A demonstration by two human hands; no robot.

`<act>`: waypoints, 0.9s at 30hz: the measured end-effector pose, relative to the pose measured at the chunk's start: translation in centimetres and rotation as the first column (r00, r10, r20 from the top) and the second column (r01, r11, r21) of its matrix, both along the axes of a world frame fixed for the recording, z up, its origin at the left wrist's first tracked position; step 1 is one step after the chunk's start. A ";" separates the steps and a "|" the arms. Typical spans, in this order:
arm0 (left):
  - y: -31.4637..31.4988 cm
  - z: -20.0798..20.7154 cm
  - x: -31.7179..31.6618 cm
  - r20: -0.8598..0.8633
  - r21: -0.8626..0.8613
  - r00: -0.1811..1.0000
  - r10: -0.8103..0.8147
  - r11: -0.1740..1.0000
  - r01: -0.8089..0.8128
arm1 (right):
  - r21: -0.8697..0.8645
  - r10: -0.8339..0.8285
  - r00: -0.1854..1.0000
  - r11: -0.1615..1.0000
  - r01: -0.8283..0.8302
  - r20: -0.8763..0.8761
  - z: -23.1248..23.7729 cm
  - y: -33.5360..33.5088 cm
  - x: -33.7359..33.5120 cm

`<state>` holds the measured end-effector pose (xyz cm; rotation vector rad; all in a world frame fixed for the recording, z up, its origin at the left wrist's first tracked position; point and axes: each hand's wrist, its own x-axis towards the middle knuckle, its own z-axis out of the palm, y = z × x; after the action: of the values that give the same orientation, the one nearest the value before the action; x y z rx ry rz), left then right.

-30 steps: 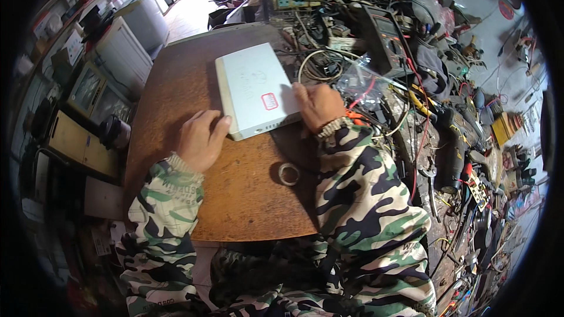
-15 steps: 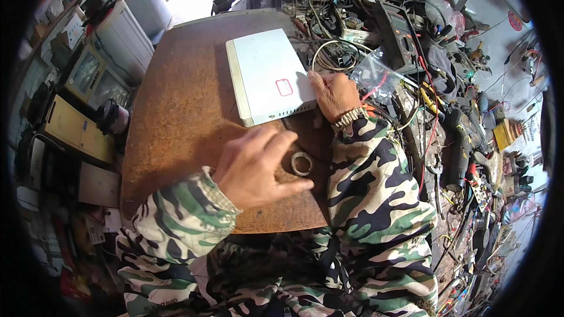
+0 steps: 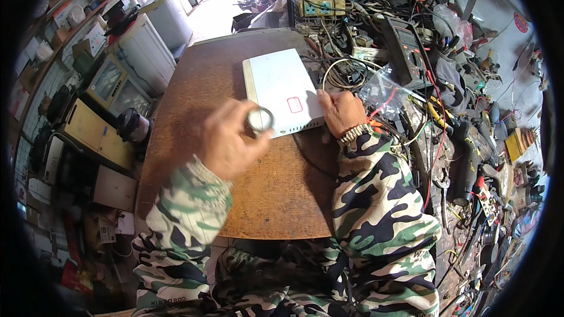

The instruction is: The person uses a screwdriver to remove screws from the casing of a white electronic device. They then separate the casing halves to reveal the internal circuit board and components.

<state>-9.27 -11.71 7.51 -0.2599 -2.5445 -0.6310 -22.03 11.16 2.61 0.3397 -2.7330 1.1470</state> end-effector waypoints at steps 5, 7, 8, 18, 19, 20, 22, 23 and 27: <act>-7.2 -1.1 -3.2 0.058 0.064 0.946 0.320 0.944 -0.323 | 0.005 -0.001 1.000 1.000 0.001 0.016 0.3 0.0 0.3; -9.8 -3.1 -4.1 0.100 0.027 0.919 0.381 0.923 -0.385 | 0.013 0.003 0.999 1.000 -0.004 0.033 0.1 -0.2 0.1; -10.9 -3.5 -4.1 0.156 0.014 0.898 0.410 0.909 -0.417 | 0.013 0.017 0.999 1.000 -0.017 0.036 0.1 -0.5 0.2; -4.8 -2.3 -3.4 0.187 0.045 0.941 0.280 0.955 -0.293 | 0.083 -0.061 0.995 0.995 0.055 0.074 0.5 0.6 0.6; -3.4 -1.3 -3.0 0.280 0.107 0.937 0.211 0.963 -0.248 | 0.087 -0.067 0.995 0.994 0.061 0.070 0.6 0.6 0.7; -2.1 -1.3 -3.0 0.337 0.099 0.923 0.188 0.967 -0.234 | 0.092 -0.076 0.995 0.993 0.070 0.067 0.6 0.7 0.7; -1.9 -1.8 -1.6 0.389 0.025 0.901 0.194 0.975 -0.221 | 0.088 -0.022 0.998 0.996 0.016 0.064 0.5 -0.8 0.8; -1.1 -2.3 -2.2 0.386 -0.012 0.913 0.130 0.991 -0.136 | 0.107 -0.049 0.997 0.993 0.043 0.056 1.0 0.2 1.0; -2.5 -3.2 -1.6 0.375 0.034 0.915 0.149 0.984 -0.174 | 0.113 0.032 0.999 0.993 -0.036 0.033 0.9 -1.3 1.1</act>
<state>-10.83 -14.21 4.31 0.1068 -2.8587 -0.7584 -20.98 9.83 3.50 0.3872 -2.8371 1.0151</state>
